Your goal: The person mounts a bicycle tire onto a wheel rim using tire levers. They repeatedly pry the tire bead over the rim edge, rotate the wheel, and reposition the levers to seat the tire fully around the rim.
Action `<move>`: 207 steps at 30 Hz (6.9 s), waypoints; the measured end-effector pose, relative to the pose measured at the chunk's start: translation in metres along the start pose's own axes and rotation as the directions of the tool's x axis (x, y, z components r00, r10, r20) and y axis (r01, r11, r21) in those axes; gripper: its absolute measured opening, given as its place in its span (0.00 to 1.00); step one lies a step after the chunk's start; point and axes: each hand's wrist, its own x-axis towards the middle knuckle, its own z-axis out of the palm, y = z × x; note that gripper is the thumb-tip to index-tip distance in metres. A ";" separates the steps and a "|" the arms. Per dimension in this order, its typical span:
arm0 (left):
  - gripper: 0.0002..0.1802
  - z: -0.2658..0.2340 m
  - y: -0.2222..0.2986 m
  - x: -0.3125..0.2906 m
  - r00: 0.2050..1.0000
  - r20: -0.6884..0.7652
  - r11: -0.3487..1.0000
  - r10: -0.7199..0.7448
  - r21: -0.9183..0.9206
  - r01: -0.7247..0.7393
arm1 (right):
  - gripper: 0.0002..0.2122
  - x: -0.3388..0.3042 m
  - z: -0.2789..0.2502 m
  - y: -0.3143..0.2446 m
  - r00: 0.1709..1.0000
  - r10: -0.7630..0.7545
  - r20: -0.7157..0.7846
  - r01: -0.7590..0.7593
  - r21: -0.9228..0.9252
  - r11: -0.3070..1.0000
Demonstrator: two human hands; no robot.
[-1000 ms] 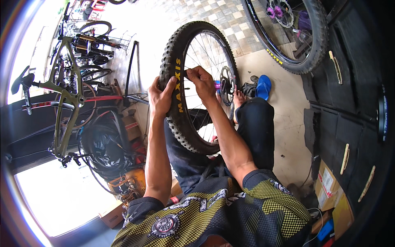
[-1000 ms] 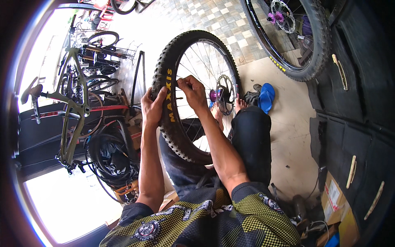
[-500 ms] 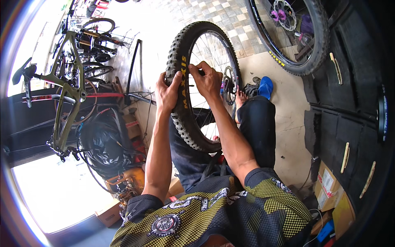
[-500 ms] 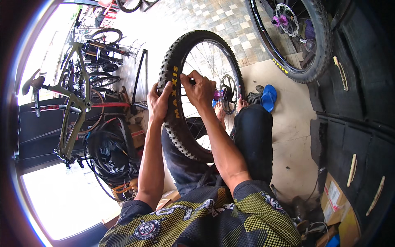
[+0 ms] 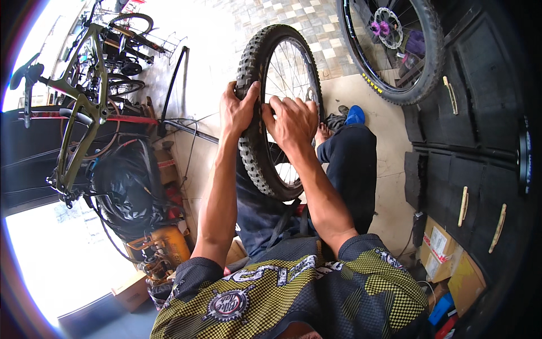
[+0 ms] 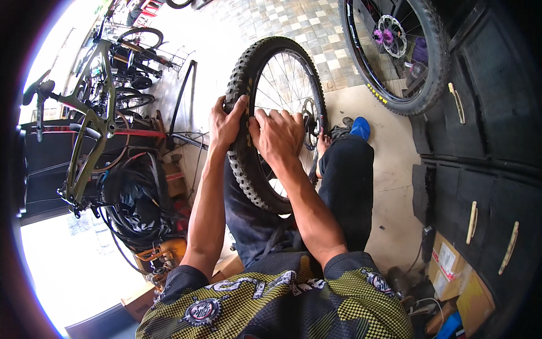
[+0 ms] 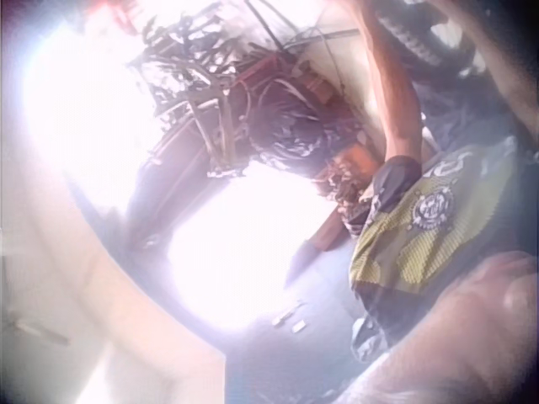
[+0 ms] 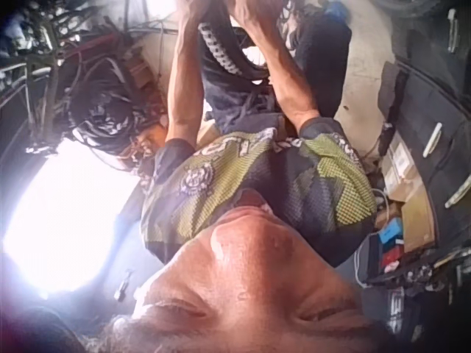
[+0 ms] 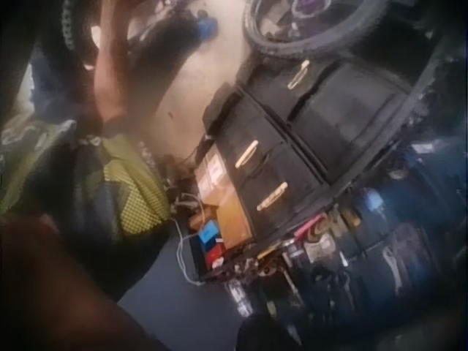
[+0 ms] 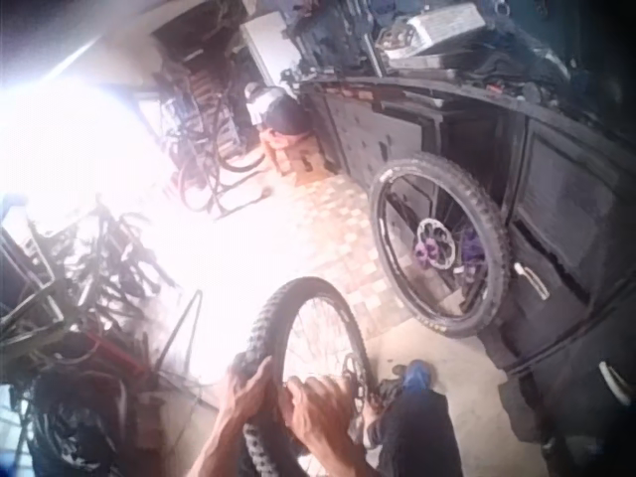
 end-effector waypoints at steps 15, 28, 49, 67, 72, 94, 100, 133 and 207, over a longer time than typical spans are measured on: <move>0.58 0.001 -0.032 -0.011 0.999 0.035 0.898 -0.020 -0.438 0.033 | 0.14 0.008 0.012 0.034 0.976 -0.216 -0.019 0.217 0.147 0.965; 0.47 0.105 -0.082 -0.168 0.991 -0.115 0.994 0.068 -0.076 -0.077 | 0.19 0.174 -0.037 0.077 0.990 -0.051 0.130 0.066 -0.119 0.991; 0.14 0.066 -0.073 -0.036 0.922 0.382 0.822 0.059 -0.542 0.172 | 0.21 0.283 -0.005 0.172 0.982 -0.080 0.170 0.119 -0.233 0.965; 0.40 0.063 -0.064 -0.039 0.993 0.114 0.956 0.038 -0.293 -0.003 | 0.25 0.296 0.013 0.154 0.985 0.037 0.171 0.009 -0.259 0.966; 0.60 0.102 -0.112 -0.098 0.985 0.047 0.920 -0.164 -0.354 0.170 | 0.27 0.312 0.002 0.160 0.963 0.129 0.236 -0.061 -0.276 0.959; 0.04 0.122 -0.174 -0.059 0.846 0.515 0.775 -0.139 -0.475 0.417 | 0.24 0.338 -0.004 0.218 0.970 -0.016 0.244 0.054 -0.148 0.988; 0.03 0.113 -0.180 -0.066 0.833 0.515 0.760 -0.200 -0.455 0.464 | 0.22 0.321 -0.001 0.194 0.966 0.030 0.258 0.041 -0.264 0.964; 0.16 0.008 -0.061 -0.051 0.984 0.178 0.837 0.028 -0.543 0.074 | 0.18 0.149 -0.022 0.057 0.904 -0.277 0.326 0.348 -0.182 0.920; 0.32 -0.053 -0.045 0.017 0.993 0.121 0.995 0.005 0.097 -0.017 | 0.16 -0.006 0.001 0.001 0.853 -0.271 0.446 0.171 0.253 0.952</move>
